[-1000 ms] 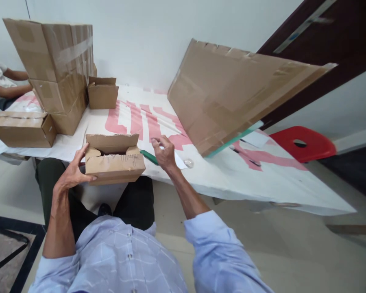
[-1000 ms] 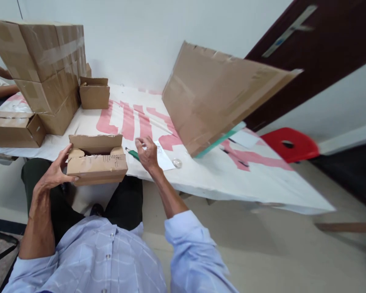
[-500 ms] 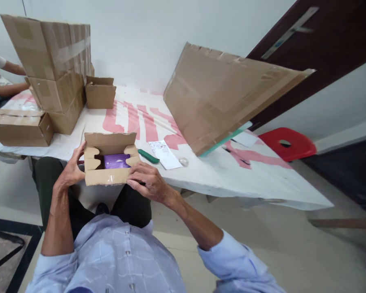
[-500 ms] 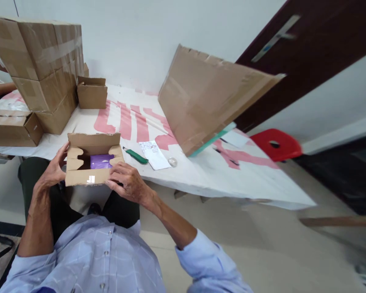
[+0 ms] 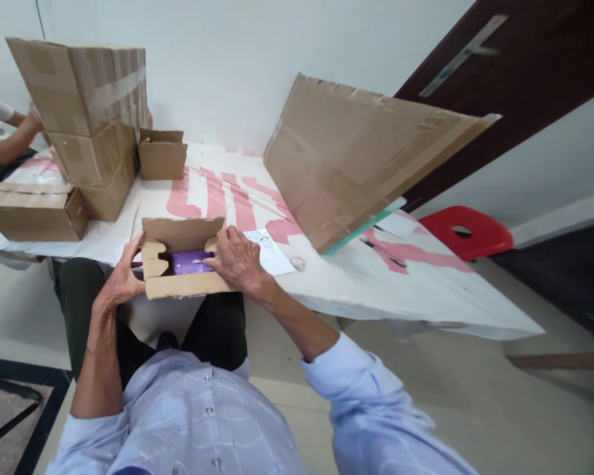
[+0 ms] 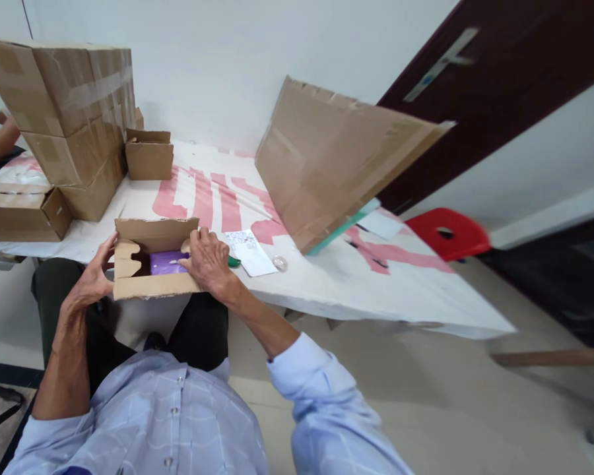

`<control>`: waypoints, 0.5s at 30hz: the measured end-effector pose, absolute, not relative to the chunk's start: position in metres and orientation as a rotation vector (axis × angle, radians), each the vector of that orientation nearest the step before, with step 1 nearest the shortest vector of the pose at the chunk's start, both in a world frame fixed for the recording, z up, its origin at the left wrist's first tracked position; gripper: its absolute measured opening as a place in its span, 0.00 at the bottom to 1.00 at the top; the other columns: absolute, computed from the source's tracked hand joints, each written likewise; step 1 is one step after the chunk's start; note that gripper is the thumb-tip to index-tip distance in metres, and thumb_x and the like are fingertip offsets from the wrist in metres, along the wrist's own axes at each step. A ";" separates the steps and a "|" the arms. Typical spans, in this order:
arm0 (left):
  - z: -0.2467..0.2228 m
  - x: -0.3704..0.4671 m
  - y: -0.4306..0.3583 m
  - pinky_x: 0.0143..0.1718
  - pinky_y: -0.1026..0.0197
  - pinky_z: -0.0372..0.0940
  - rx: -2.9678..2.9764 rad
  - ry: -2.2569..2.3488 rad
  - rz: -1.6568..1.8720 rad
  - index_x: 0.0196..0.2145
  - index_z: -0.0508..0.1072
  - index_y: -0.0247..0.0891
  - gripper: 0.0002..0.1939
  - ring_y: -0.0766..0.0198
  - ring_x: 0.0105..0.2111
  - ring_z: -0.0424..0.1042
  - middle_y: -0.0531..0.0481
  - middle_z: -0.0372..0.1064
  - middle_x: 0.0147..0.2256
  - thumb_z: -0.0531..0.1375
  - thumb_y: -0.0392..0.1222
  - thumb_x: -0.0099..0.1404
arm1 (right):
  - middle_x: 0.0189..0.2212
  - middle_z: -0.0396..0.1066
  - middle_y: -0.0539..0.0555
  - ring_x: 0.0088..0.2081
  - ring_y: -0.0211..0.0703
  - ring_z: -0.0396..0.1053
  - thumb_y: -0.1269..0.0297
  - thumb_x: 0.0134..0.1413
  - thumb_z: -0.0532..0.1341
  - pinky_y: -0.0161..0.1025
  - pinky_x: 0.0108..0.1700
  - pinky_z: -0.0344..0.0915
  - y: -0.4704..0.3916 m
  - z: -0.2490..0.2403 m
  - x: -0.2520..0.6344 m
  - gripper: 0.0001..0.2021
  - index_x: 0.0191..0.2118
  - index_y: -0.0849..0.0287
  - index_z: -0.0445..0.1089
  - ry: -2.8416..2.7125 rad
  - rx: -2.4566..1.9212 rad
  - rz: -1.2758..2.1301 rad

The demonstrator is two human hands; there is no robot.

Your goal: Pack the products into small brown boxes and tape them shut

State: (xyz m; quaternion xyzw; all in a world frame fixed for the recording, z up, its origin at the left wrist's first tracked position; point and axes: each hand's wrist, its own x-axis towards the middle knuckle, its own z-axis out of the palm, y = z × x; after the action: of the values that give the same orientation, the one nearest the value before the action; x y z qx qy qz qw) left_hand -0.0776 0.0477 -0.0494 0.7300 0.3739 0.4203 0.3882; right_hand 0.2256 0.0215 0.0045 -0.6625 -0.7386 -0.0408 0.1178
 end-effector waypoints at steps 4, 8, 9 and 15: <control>-0.047 -0.073 0.045 0.65 0.38 0.68 1.892 0.975 1.064 0.77 0.50 0.58 0.64 0.36 0.72 0.57 0.40 0.51 0.73 0.78 0.48 0.51 | 0.64 0.67 0.74 0.61 0.71 0.66 0.62 0.65 0.64 0.63 0.57 0.67 0.032 -0.006 0.226 0.28 0.67 0.59 0.61 -2.154 -1.920 -0.172; -0.048 -0.071 0.044 0.64 0.38 0.69 1.891 0.966 1.068 0.77 0.50 0.57 0.64 0.36 0.72 0.58 0.39 0.51 0.73 0.78 0.49 0.50 | 0.54 0.74 0.70 0.53 0.63 0.72 0.64 0.66 0.59 0.53 0.50 0.70 0.032 0.000 0.224 0.16 0.56 0.59 0.71 -2.106 -1.910 -0.164; -0.049 -0.072 0.044 0.64 0.39 0.69 1.883 0.964 1.072 0.77 0.49 0.56 0.65 0.36 0.72 0.58 0.39 0.50 0.73 0.78 0.49 0.50 | 0.51 0.75 0.67 0.50 0.60 0.73 0.63 0.66 0.59 0.50 0.48 0.69 0.032 0.003 0.224 0.13 0.52 0.58 0.73 -2.079 -1.908 -0.144; -0.050 -0.073 0.045 0.65 0.36 0.67 1.855 0.990 1.055 0.77 0.51 0.54 0.64 0.36 0.71 0.58 0.38 0.50 0.73 0.79 0.50 0.50 | 0.32 0.78 0.53 0.35 0.46 0.74 0.58 0.66 0.59 0.40 0.38 0.63 0.035 0.025 0.243 0.11 0.32 0.54 0.70 -1.801 -1.894 0.256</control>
State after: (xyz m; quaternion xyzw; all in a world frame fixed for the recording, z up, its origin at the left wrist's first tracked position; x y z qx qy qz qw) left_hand -0.0727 0.0446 -0.0504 0.7280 0.3884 0.4140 0.3844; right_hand 0.2433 0.0348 0.0246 -0.6973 -0.6632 0.0942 0.2551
